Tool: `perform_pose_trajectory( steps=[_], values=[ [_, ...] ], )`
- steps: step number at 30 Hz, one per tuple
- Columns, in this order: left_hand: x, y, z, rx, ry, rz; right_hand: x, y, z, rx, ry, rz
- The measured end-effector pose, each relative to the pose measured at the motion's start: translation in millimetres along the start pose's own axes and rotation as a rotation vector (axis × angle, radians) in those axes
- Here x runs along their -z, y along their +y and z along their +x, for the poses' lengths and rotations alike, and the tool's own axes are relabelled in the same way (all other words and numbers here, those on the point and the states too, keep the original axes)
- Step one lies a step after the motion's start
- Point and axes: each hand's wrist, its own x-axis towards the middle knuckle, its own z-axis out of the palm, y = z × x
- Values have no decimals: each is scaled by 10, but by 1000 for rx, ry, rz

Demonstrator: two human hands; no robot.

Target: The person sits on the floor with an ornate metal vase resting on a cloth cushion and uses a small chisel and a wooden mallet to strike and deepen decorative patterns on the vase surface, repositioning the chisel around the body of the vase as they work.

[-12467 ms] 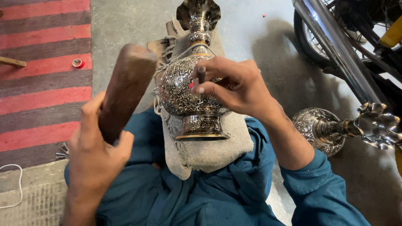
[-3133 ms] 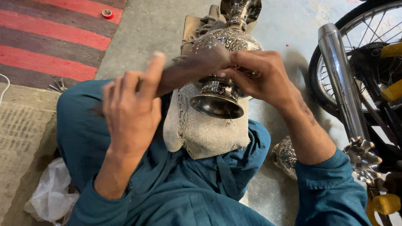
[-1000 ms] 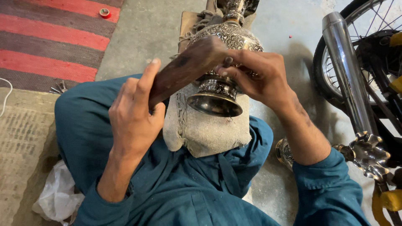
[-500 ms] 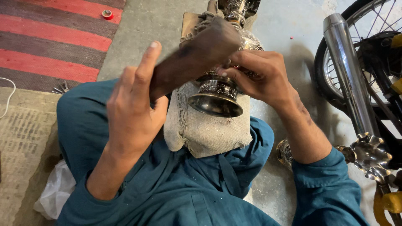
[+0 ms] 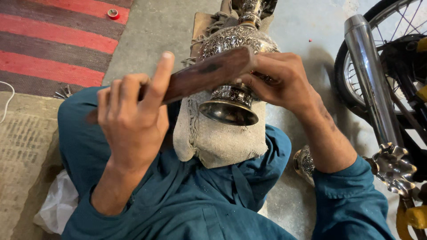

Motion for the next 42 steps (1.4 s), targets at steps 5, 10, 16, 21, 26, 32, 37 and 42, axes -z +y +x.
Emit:
perform_pose_trajectory(
  steps=[5,10,16,21,26,32,37,42],
  values=[
    [-17,10,-24,-17,1,78,7,-36,23,24,0,65],
    [-35,4,-15,-5,-7,76,22,-64,35,-33,-29,32],
    [-51,-3,-21,53,-29,-116,21,-31,53,30,-40,13],
    [-93,-52,-22,19,12,160,44,-42,55,28,-44,16],
    [-137,-54,-38,59,27,-68,79,-81,96,-10,-77,39],
    [-149,-105,-57,9,10,60,84,-89,136,-1,-98,43],
    [-169,-128,-63,3,-25,51,72,-70,108,-42,-114,51],
    [-138,-159,-62,60,12,69,55,-20,108,47,-87,57]
  ],
)
